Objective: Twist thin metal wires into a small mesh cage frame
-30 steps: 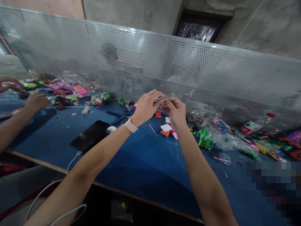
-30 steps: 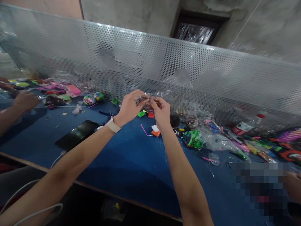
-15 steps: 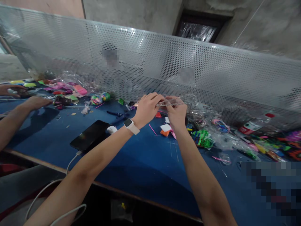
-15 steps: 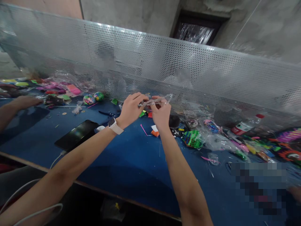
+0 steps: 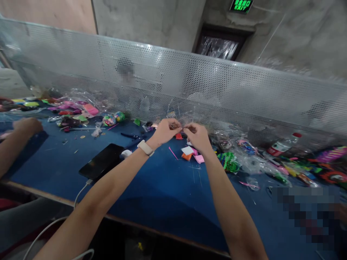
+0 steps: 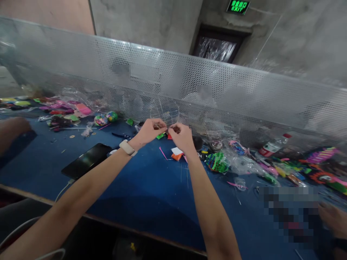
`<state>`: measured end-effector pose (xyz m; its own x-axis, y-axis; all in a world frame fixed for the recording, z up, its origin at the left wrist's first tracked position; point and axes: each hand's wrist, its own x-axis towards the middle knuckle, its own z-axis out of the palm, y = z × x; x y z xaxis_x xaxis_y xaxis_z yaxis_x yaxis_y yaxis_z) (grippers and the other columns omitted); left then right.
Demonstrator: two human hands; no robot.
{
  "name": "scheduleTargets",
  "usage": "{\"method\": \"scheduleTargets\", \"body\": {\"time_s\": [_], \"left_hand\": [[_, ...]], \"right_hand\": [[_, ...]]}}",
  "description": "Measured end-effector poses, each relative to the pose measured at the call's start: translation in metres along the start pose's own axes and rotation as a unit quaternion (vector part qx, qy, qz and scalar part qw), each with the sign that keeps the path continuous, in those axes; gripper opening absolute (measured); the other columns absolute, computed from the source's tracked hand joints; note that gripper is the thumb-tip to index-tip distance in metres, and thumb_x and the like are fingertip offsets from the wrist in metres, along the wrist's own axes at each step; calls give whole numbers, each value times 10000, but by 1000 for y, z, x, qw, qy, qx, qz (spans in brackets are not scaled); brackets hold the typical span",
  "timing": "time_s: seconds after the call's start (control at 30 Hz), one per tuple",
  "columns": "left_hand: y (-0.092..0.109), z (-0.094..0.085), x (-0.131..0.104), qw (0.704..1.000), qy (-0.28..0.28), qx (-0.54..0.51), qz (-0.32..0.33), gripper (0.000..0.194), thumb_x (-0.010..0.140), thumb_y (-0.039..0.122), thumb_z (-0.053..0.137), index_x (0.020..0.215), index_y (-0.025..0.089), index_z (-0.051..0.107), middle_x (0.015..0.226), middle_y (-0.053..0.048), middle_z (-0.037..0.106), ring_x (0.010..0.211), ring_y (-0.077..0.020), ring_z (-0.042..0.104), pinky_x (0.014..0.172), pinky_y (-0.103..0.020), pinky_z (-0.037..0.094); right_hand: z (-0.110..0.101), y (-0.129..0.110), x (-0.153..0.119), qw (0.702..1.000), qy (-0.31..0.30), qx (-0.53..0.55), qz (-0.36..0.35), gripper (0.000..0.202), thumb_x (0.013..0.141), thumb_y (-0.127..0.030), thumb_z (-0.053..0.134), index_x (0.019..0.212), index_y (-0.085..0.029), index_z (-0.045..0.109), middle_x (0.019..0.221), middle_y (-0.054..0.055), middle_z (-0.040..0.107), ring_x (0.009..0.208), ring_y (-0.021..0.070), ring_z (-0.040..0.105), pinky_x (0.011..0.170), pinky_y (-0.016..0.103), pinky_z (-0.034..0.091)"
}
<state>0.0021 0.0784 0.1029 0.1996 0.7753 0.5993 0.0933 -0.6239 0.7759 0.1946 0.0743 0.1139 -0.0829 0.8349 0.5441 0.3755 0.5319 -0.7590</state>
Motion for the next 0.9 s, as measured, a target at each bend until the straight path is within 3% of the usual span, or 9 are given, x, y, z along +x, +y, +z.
{"method": "scheduleTargets", "body": {"time_s": [0.1, 0.23, 0.33, 0.4, 0.47, 0.57, 0.67, 0.77, 0.9], "left_hand": [[-6, -6, -23, 991, -83, -65, -83, 65, 873, 185, 799, 820, 174, 764, 802, -46, 774, 682, -132, 651, 703, -294, 536], [-12, -13, -68, 952, -202, -117, -196, 161, 806, 279, 880, 845, 149, 792, 843, -59, 783, 722, -132, 652, 698, -277, 497], [-23, -12, -94, 931, -151, -179, -281, 383, 705, 362, 994, 930, 141, 775, 828, -24, 726, 752, -138, 653, 716, -281, 511], [-31, -8, -103, 915, -102, -221, -321, 455, 736, 447, 995, 956, 147, 733, 888, -34, 724, 802, -147, 677, 762, -300, 542], [-38, -1, -109, 918, -70, -228, -318, 470, 795, 505, 960, 944, 150, 691, 890, -35, 714, 789, -142, 675, 753, -296, 533], [-42, 8, -116, 934, -79, -217, -271, 412, 907, 509, 862, 926, 161, 641, 825, -10, 677, 730, -131, 653, 737, -296, 520], [-40, 13, -122, 943, -105, -199, -244, 289, 966, 400, 794, 992, 165, 628, 828, 12, 652, 704, -124, 637, 735, -303, 530], [-36, 18, -125, 946, -87, -198, -243, 156, 1012, 288, 705, 1051, 179, 601, 911, 12, 642, 718, -116, 652, 734, -305, 546], [-30, 23, -125, 939, -61, -206, -267, 73, 1039, 210, 643, 1037, 194, 571, 860, 28, 606, 666, -95, 614, 678, -274, 512]], "right_hand": [[0, 5, -22, 993, -28, 84, 78, 395, 713, -487, 917, 975, -234, 765, 750, -16, 734, 623, 187, 694, 522, 300, 544], [9, 19, -72, 970, -53, 188, 145, 527, 763, -622, 909, 1071, -228, 741, 728, -29, 715, 541, 173, 674, 487, 303, 532], [16, 33, -105, 960, -71, 202, 181, 530, 723, -618, 954, 970, -219, 708, 687, -29, 694, 516, 173, 668, 473, 295, 508], [19, 42, -118, 955, -79, 211, 195, 518, 716, -614, 963, 931, -223, 700, 667, -30, 684, 514, 172, 656, 484, 300, 513], [20, 49, -126, 948, -83, 223, 212, 501, 711, -596, 978, 918, -227, 710, 669, -26, 683, 557, 181, 672, 519, 308, 538], [22, 53, -134, 932, -75, 262, 241, 477, 686, -544, 1022, 928, -226, 762, 809, 12, 740, 732, 203, 733, 622, 325, 598], [25, 50, -139, 907, -101, 314, 264, 481, 758, -548, 1007, 1050, -231, 795, 954, 46, 791, 807, 204, 753, 722, 355, 626], [27, 46, -141, 898, -73, 349, 258, 428, 814, -551, 982, 1006, -231, 771, 837, -5, 723, 698, 155, 686, 649, 313, 576], [30, 43, -141, 884, -80, 379, 260, 428, 822, -537, 987, 995, -238, 733, 784, -42, 662, 654, 134, 655, 610, 289, 547]]}}
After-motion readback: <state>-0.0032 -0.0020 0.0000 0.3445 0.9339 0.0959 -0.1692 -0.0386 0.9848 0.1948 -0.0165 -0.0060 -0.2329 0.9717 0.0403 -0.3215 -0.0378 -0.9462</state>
